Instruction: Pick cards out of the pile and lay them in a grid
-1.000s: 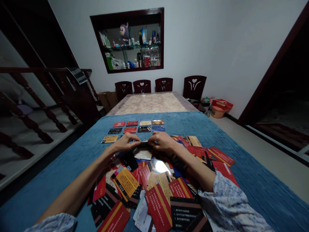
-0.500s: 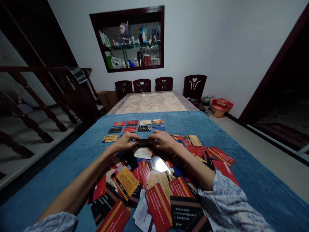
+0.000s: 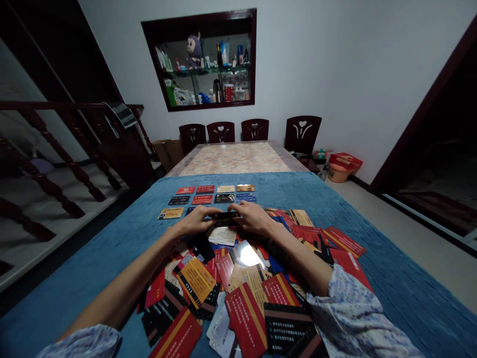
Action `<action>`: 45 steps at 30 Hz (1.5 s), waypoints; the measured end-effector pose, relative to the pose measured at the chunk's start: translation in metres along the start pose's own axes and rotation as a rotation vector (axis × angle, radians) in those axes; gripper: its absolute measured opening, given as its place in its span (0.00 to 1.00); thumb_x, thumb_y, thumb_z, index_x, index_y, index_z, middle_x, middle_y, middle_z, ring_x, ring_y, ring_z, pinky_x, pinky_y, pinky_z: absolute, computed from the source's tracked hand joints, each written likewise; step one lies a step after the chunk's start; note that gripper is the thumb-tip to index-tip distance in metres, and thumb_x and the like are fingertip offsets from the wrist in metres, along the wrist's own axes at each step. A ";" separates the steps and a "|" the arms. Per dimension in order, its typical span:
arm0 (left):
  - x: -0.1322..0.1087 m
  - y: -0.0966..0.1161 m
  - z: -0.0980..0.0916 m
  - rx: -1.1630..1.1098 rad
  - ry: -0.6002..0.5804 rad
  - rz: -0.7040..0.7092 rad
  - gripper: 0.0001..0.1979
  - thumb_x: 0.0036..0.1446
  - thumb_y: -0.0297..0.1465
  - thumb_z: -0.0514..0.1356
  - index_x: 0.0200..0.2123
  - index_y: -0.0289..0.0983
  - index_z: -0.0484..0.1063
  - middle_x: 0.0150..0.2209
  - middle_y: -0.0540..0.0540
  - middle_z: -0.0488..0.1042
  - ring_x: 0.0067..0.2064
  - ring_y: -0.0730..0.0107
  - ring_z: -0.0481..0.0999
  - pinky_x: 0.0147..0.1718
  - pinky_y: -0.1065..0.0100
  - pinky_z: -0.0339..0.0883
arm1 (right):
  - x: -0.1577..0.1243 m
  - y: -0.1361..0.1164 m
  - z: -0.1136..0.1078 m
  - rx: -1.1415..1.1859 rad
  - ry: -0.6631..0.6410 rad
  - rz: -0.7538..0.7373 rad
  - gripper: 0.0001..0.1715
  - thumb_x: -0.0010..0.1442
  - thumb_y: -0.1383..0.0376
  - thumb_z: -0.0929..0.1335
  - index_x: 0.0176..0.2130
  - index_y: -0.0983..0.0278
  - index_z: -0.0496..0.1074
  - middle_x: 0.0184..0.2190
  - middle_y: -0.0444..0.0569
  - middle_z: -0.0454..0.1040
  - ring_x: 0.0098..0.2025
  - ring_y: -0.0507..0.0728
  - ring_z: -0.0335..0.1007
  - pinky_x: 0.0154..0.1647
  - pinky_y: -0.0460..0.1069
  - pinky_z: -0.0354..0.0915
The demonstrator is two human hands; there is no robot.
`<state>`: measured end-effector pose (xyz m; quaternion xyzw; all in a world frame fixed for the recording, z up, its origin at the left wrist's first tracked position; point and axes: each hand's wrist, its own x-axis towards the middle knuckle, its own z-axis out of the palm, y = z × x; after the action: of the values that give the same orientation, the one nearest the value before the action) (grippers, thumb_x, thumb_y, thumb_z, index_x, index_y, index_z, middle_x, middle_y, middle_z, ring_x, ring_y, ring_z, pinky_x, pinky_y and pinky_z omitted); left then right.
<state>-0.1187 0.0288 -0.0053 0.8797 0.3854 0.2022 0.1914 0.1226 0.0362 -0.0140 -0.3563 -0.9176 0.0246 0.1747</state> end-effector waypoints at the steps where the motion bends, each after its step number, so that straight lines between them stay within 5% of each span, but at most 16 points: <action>1: 0.000 0.000 0.001 0.004 0.004 -0.001 0.22 0.50 0.20 0.55 0.48 0.34 0.77 0.40 0.46 0.81 0.40 0.67 0.78 0.42 0.70 0.68 | 0.000 -0.001 0.000 -0.011 -0.003 0.005 0.20 0.61 0.69 0.65 0.53 0.63 0.68 0.39 0.53 0.74 0.43 0.58 0.68 0.41 0.49 0.60; 9: 0.002 -0.004 0.006 0.051 0.059 -0.030 0.21 0.48 0.20 0.56 0.46 0.32 0.78 0.39 0.44 0.81 0.39 0.66 0.77 0.42 0.70 0.67 | 0.002 -0.003 0.005 -0.108 -0.032 -0.002 0.28 0.57 0.69 0.69 0.56 0.66 0.65 0.50 0.57 0.72 0.51 0.62 0.67 0.47 0.53 0.59; 20: 0.003 -0.008 0.004 0.052 0.129 -0.066 0.19 0.50 0.21 0.56 0.46 0.32 0.77 0.40 0.43 0.80 0.41 0.65 0.77 0.45 0.66 0.69 | 0.001 0.000 0.014 -0.241 0.152 -0.078 0.28 0.57 0.65 0.70 0.56 0.67 0.64 0.47 0.58 0.69 0.49 0.63 0.64 0.47 0.55 0.58; 28: 0.003 -0.002 0.006 0.060 0.216 -0.035 0.28 0.50 0.20 0.57 0.56 0.38 0.68 0.49 0.44 0.76 0.47 0.64 0.76 0.50 0.64 0.68 | 0.000 0.001 0.014 -0.282 0.221 -0.053 0.24 0.58 0.66 0.69 0.54 0.67 0.66 0.45 0.58 0.69 0.47 0.63 0.61 0.44 0.54 0.56; 45: 0.003 0.009 0.013 0.446 0.205 -0.046 0.30 0.52 0.26 0.60 0.59 0.33 0.60 0.54 0.35 0.70 0.54 0.51 0.66 0.53 0.52 0.63 | 0.002 0.001 0.011 -0.240 0.206 0.021 0.27 0.58 0.63 0.68 0.55 0.70 0.66 0.47 0.60 0.73 0.48 0.66 0.62 0.44 0.55 0.59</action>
<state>-0.1050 0.0235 -0.0113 0.8661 0.4578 0.1959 -0.0429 0.1180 0.0387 -0.0241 -0.3847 -0.8874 -0.1203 0.2239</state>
